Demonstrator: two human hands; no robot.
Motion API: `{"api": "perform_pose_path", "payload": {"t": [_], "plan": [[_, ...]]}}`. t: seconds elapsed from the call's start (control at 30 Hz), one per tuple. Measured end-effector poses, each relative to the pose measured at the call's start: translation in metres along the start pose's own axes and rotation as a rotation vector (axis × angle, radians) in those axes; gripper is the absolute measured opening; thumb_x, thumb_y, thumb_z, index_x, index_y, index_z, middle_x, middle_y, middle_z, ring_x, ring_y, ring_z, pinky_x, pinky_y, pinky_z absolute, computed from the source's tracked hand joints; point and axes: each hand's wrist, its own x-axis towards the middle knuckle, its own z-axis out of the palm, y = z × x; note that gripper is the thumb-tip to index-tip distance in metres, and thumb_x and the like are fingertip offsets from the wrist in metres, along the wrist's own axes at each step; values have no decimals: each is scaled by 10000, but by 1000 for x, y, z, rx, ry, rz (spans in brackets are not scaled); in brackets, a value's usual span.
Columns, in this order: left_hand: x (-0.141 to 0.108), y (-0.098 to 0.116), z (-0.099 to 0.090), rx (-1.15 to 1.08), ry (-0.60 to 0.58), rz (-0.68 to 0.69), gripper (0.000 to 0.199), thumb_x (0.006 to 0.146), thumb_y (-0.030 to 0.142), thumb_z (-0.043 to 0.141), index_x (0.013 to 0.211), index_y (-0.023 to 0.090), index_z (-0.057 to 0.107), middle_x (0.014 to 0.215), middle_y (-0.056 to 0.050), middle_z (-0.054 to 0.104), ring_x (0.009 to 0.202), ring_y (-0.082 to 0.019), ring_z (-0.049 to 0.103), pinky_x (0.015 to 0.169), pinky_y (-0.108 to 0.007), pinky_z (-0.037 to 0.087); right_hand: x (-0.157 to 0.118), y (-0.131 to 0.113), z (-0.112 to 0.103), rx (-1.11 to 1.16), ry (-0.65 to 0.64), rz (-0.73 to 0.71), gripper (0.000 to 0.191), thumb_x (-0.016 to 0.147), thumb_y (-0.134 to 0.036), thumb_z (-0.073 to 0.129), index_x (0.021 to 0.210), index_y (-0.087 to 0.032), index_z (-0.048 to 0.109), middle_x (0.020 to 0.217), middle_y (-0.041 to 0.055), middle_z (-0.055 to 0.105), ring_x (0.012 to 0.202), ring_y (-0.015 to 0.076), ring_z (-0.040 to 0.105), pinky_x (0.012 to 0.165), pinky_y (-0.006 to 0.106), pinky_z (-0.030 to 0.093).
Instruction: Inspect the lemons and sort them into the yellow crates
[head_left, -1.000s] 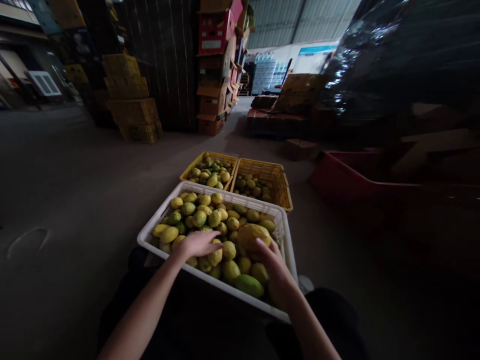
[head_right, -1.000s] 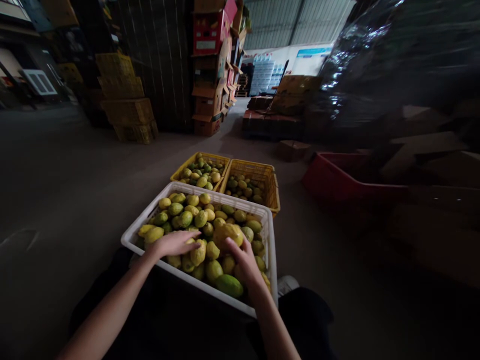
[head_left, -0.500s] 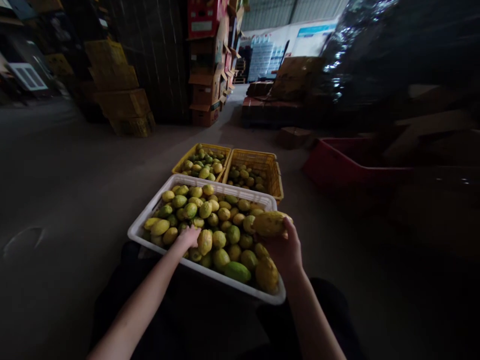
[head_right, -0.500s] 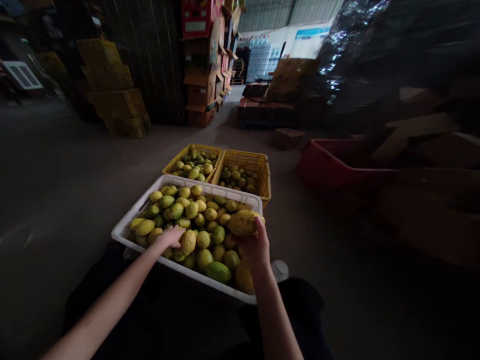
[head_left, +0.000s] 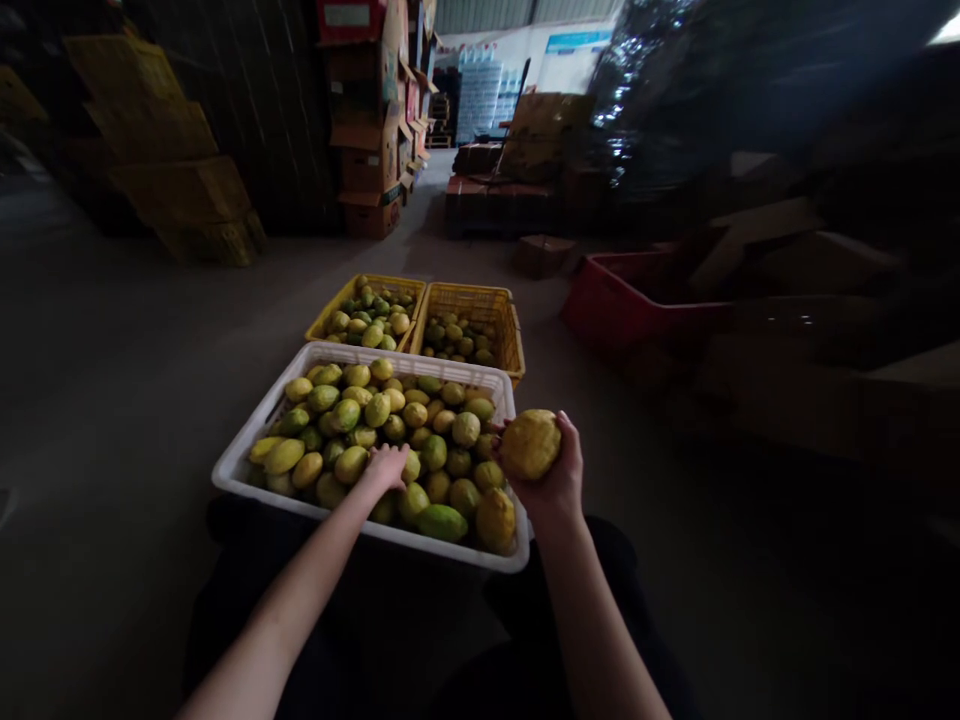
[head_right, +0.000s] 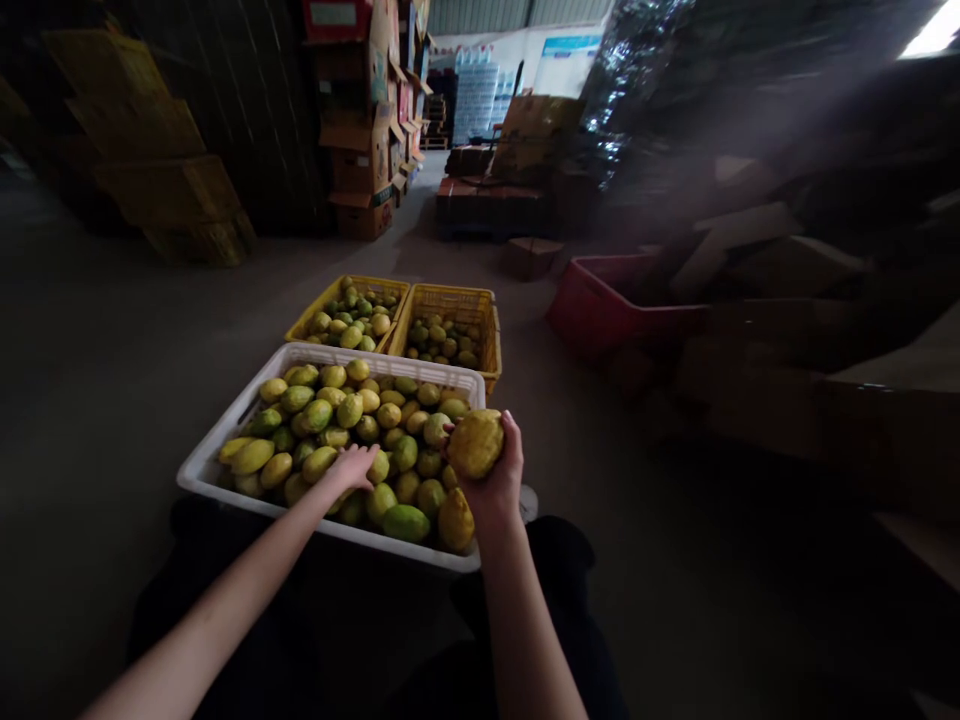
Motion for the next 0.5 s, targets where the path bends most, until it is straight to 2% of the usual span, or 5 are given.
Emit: {"api": "perform_pose_path", "payload": {"t": [0.1,0.2,0.27,0.33,0.5], "plan": [[4,-4,-2,-66,26,29,831,627,228,836,1373,193,473,1325,-195,593,1265,-404,507,1031,-539,392,0,-5,3,8,69,90,408,840,-556,516,814,-172,652,695,86,733,585,199,685,512,298,581],[4,-10,-4,-153,105,42,664,773,281,719,1383,195,471,1386,-162,540,1276,-333,518,1046,-420,408,-2,-7,9,-11,128,83,441,886,-547,433,812,-168,646,671,85,725,556,193,672,496,293,569],[2,-14,-5,-201,161,30,559,867,258,592,1404,195,446,1422,-161,498,1277,-285,523,1054,-372,401,-2,-7,12,-3,118,72,433,886,-542,435,810,-168,640,664,84,720,551,192,669,489,286,559],[0,-16,-3,-235,194,17,550,887,231,545,1423,201,423,1462,-164,450,1271,-280,529,1049,-366,405,-2,-4,14,22,85,88,425,875,-543,455,825,-165,642,668,86,717,553,193,665,490,286,556],[0,-18,5,-290,232,-9,633,847,250,607,1437,179,386,1505,-175,385,1274,-291,529,1053,-359,409,0,5,18,38,83,109,360,872,-505,493,821,-177,634,661,71,709,576,194,672,514,292,568]]}}
